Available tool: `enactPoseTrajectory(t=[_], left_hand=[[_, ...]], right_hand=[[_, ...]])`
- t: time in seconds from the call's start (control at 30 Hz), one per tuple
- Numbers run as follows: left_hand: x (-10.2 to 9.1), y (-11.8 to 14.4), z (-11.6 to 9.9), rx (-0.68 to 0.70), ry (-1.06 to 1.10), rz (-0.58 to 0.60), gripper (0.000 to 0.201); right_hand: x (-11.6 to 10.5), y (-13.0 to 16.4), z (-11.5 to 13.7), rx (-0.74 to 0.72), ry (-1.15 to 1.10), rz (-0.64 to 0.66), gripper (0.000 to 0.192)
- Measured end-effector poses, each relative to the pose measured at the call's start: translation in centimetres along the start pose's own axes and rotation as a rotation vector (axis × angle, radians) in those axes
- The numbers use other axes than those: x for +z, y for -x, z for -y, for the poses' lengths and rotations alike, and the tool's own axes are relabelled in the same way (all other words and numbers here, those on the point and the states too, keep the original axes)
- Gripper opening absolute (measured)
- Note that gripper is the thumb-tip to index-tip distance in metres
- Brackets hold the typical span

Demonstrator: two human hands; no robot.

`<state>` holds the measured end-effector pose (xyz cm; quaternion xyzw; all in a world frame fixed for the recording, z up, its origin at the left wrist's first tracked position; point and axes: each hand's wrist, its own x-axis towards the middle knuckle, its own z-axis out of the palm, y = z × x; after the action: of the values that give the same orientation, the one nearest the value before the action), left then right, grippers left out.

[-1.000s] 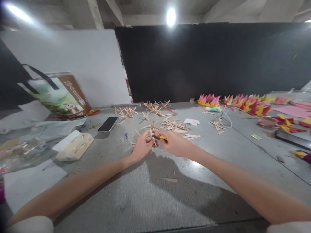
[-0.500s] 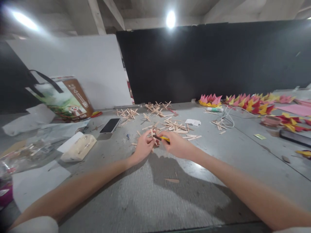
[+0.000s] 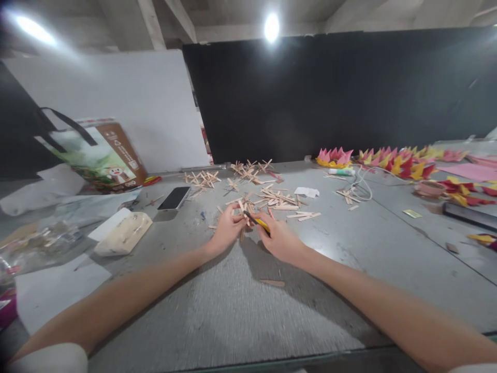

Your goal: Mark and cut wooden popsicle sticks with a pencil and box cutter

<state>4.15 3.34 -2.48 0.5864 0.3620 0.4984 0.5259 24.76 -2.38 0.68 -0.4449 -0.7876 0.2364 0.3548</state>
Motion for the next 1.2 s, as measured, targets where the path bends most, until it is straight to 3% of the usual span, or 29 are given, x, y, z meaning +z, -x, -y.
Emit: enactPoseTrajectory(t=[0.43,0.6,0.87,1.2], left_hand=[[0.7,1.0,-0.7,0.103,-0.131,0.020,0.047],[0.6,0.8,-0.9,0.056,-0.050,-0.005,0.054],[0.8,1.4,-1.2,0.083,-0.103,-0.023,0.055],[0.9,1.3,-1.4,0.114,-0.001,0.012,0.060]], right_hand=[[-0.8,0.1,1.5,0.005,0.010,0.012,0.040],[0.2,0.5,1.4,-0.001,0.024,-0.022,0.042],[-0.8,0.7,2.1,0.017,0.005,0.005,0.045],[-0.5,0.9,2.0,0.031,-0.018,-0.003,0.042]])
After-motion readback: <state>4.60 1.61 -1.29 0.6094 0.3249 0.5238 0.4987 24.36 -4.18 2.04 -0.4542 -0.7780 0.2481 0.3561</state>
